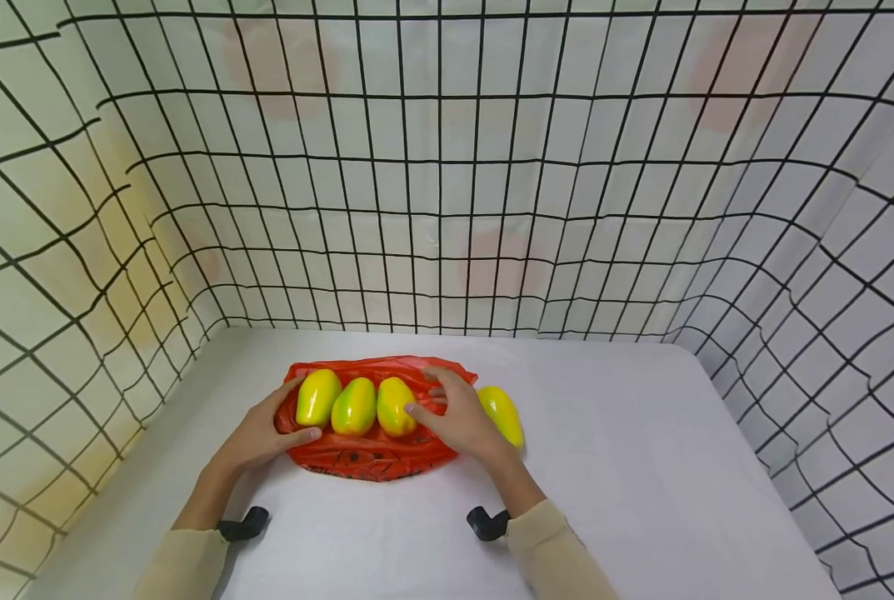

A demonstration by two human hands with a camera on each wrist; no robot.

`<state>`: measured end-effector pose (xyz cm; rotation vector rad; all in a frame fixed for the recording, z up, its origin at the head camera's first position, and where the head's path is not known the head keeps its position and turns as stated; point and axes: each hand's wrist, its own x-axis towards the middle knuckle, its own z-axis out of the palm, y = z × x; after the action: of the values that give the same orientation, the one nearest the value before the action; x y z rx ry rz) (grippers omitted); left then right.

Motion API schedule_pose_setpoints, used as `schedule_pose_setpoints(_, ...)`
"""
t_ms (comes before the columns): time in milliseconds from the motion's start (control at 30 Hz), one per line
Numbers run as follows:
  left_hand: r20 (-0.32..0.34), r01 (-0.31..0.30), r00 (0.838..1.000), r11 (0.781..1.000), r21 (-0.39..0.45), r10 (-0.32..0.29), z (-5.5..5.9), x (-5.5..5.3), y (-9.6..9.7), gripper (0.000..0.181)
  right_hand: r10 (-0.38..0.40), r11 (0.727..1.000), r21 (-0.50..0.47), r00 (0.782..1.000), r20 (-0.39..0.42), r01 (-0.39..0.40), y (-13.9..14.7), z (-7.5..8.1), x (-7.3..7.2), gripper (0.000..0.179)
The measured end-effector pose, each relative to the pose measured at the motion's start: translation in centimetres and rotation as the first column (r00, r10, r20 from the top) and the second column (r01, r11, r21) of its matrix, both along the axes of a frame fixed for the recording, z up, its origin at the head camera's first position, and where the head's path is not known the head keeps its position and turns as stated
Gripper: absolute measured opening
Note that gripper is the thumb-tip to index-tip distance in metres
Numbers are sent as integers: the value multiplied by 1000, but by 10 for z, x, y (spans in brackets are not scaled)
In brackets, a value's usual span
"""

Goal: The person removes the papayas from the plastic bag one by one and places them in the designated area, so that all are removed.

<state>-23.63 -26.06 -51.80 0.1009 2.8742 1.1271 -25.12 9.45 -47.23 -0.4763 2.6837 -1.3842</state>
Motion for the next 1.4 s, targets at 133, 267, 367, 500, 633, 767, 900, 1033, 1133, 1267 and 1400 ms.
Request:
schedule_pose_setpoints(133, -7, 2, 1000, 1000, 6, -2, 1, 1, 0, 118, 1, 1000, 21, 999, 37, -2, -11, 0, -2, 74)
schedule_pose_setpoints(267, -10, 6, 1000, 1000, 6, -6, 0, 1, -1, 118, 16, 998, 61, 998, 58, -20, -20, 0, -6, 79)
schedule_pose_setpoints(367, -10, 6, 1000, 1000, 3, -6, -2, 0, -1, 118, 35, 995, 96, 998, 55, -40, -25, -2, -10, 82)
schedule_pose_setpoints(500, -12, -3, 1000, 1000, 4, 3, -3, -2, -1, 117, 41, 990, 133, 997, 70, -50, -28, -7, -12, 89)
schedule_pose_setpoints(633, -20, 3, 1000, 1000, 3, -3, -3, -3, 0, 117, 37, 984, 169, 995, 90, -52, -30, -11, -14, 95)
schedule_pose_setpoints(767, -23, 10, 1000, 1000, 5, -10, -1, -2, 0, 118, 67, 979, 186, 992, 111, -87, -31, -15, -14, 99)
schedule_pose_setpoints(900, -20, 10, 1000, 1000, 3, -10, 0, 0, 0, 117, 103, 972, 201, 988, 117, -125, -32, -17, -11, 99)
schedule_pose_setpoints(1033, -12, 1, 1000, 1000, 0, -1, 1, 1, -2, 116, 121, 970, 198, 986, 111, -141, -34, -16, -9, 95)
schedule_pose_setpoints(1133, -10, -3, 1000, 1000, -5, 3, 1, 1, -2, 116, 113, 972, 194, 987, 112, -133, -35, -16, -7, 92)
schedule_pose_setpoints(1267, -11, 1, 1000, 1000, -9, -1, 1, 0, -1, 116, 92, 974, 196, 989, 114, -113, -35, -15, -5, 91)
schedule_pose_setpoints(1400, -12, 4, 1000, 1000, -10, -4, 0, 0, 0, 115, 82, 978, 184, 990, 113, -102, -34, -16, -4, 92)
